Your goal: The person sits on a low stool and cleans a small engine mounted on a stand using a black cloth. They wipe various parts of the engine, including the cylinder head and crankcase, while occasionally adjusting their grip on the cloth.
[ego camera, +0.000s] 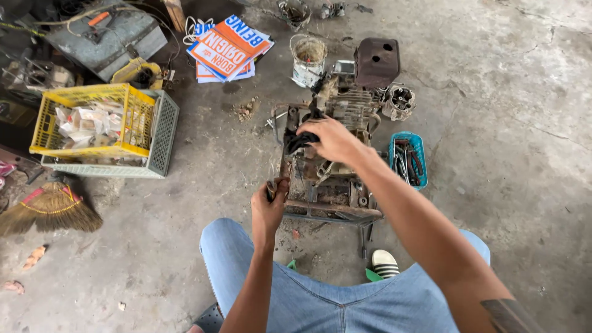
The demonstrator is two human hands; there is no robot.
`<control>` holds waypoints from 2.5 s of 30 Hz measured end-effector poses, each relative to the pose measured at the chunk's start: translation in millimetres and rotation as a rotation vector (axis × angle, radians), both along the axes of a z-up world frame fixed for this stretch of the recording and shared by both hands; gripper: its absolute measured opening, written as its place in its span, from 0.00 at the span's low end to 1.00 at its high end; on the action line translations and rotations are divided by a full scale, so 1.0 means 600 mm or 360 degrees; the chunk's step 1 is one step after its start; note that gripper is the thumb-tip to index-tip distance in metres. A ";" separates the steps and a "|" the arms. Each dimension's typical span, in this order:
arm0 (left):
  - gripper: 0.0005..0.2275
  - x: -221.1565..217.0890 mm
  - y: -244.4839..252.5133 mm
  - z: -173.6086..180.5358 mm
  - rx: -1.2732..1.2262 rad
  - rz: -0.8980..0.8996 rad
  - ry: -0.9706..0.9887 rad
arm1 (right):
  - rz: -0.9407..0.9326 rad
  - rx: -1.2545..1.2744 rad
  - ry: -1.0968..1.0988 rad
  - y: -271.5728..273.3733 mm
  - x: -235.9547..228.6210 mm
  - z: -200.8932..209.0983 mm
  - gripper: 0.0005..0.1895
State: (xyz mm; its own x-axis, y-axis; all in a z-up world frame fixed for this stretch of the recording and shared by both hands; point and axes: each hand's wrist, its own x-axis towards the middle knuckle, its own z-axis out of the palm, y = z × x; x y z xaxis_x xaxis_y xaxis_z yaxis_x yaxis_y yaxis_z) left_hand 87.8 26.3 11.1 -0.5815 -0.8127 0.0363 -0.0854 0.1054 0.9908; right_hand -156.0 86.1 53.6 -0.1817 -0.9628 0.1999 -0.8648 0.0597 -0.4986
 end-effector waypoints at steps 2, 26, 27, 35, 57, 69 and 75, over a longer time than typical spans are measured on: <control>0.10 0.001 0.004 -0.035 0.0014 -0.0004 -0.0021 | 0.0018 0.0233 -0.0185 0.017 0.033 0.070 0.11; 0.19 -0.170 -0.176 -0.111 -0.0145 -0.0112 -0.0708 | -0.1607 -0.0853 -0.1440 0.309 0.129 -0.060 0.10; 0.19 -0.182 -0.195 -0.164 -0.0131 -0.0167 -0.0811 | -0.1527 -0.0770 -0.1346 0.306 0.140 -0.070 0.23; 0.18 -0.097 -0.046 0.008 0.0078 0.0102 -0.0424 | -0.1632 -0.0772 -0.0764 0.264 0.124 -0.019 0.10; 0.11 -0.350 -0.237 -0.038 -0.0334 -0.0325 -0.0991 | -0.1876 -0.0744 -0.1559 0.266 0.186 -0.100 0.15; 0.21 -0.078 0.037 0.238 0.0532 -0.0529 -0.0175 | -0.0729 -0.0533 -0.1068 0.272 0.217 -0.003 0.19; 0.33 -0.090 0.116 0.141 0.0717 -0.0780 0.0155 | -0.0964 -0.1143 -0.0959 0.227 0.262 -0.061 0.30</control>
State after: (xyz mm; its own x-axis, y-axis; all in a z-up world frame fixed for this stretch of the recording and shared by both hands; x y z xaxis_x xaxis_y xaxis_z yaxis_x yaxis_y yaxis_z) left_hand 34.0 96.2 95.7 -0.8984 -0.4034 -0.1735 -0.0411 -0.3162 0.9478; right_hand 1.0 222.3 17.2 -0.8369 -0.3785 0.3953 -0.3955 -0.0808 -0.9149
